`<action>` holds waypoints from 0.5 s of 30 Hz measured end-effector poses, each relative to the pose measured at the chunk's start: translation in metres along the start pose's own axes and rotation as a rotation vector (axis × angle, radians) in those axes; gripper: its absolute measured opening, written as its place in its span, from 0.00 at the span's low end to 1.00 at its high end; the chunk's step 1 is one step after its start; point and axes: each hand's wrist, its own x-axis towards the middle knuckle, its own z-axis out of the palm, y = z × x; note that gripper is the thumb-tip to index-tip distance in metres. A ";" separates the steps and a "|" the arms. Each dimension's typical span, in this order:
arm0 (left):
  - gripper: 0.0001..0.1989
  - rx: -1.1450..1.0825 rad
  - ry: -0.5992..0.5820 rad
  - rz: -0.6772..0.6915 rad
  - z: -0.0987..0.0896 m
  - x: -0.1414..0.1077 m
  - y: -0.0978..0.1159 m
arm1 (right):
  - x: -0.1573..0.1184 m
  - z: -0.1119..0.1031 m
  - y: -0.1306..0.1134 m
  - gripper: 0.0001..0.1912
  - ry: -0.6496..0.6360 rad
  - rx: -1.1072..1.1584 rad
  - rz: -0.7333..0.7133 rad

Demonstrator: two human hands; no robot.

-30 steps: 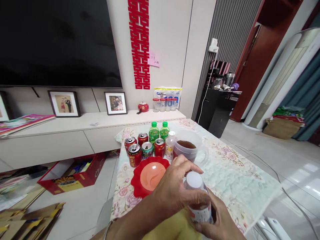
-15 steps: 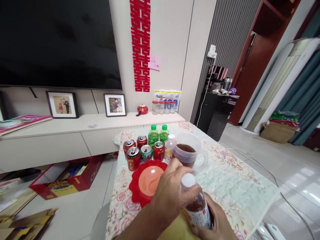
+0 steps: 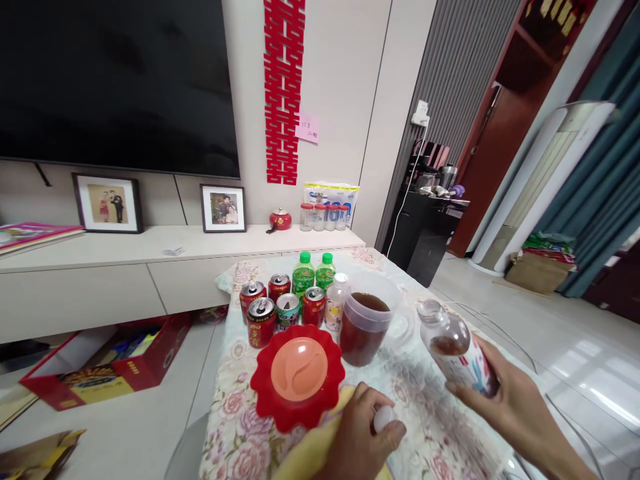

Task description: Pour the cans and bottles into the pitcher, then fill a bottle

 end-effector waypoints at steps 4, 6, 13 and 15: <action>0.09 0.035 -0.003 -0.018 0.005 0.000 -0.006 | 0.040 -0.013 0.001 0.38 -0.014 -0.175 -0.061; 0.09 0.034 -0.004 -0.038 0.003 0.001 -0.007 | 0.054 -0.015 0.001 0.35 -0.029 -0.230 -0.117; 0.11 0.028 -0.015 -0.065 0.003 0.002 -0.014 | 0.087 -0.025 -0.011 0.27 -0.123 -0.367 -0.306; 0.11 0.008 -0.009 -0.051 0.003 0.002 -0.013 | 0.093 -0.026 -0.014 0.26 -0.149 -0.427 -0.367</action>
